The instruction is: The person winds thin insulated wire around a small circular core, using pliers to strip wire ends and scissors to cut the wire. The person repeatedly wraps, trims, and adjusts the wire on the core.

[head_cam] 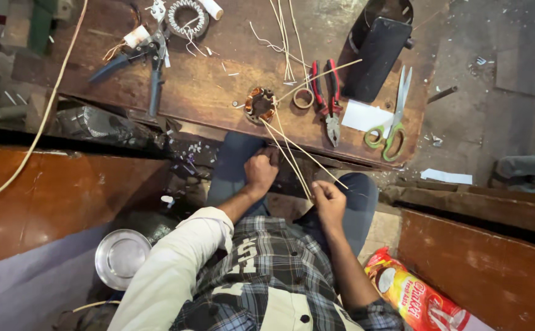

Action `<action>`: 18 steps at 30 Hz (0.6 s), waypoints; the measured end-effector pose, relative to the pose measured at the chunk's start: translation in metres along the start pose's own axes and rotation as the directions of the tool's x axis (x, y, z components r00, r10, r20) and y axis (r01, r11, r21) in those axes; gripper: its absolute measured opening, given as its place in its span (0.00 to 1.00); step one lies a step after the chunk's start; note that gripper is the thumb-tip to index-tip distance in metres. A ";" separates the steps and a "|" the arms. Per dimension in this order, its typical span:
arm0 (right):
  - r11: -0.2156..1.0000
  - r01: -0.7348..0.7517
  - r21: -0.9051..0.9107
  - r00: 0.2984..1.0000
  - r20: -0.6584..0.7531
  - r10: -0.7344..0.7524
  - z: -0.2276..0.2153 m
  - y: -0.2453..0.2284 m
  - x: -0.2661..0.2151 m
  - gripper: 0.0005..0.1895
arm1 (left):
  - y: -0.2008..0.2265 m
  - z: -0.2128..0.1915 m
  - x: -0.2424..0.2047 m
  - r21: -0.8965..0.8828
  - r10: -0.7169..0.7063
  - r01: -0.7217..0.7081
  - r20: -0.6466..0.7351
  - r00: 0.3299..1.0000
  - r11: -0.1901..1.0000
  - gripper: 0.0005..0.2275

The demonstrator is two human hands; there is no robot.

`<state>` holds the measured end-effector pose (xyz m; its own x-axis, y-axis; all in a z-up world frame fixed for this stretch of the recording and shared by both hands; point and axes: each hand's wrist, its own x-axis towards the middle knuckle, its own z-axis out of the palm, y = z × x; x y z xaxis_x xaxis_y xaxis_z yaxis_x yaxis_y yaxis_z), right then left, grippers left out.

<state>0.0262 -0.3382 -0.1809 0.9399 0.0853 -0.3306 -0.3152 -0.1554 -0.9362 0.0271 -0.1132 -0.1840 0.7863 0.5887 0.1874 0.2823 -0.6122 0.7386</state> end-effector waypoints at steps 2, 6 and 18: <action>0.992 0.117 -0.050 0.992 -0.048 -0.119 -0.012 -0.015 0.002 0.09 | -0.002 -0.006 0.001 -0.131 0.026 -0.028 -0.020 0.999 0.991 0.04; 0.878 0.348 -0.328 0.862 -0.256 -0.437 -0.040 -0.074 -0.018 0.07 | -0.010 -0.040 -0.005 -0.451 0.039 0.035 0.153 0.987 0.892 0.02; 0.540 0.838 0.078 0.342 0.698 -0.630 0.055 -0.191 -0.092 0.17 | -0.028 -0.135 -0.034 -0.409 -0.071 0.829 0.881 0.468 0.382 0.06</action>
<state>-0.0072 -0.2618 0.0213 0.4279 0.8137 0.3934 0.6070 0.0638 -0.7921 -0.0815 -0.0451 -0.1236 0.8317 -0.1461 -0.5356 0.5348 0.4697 0.7024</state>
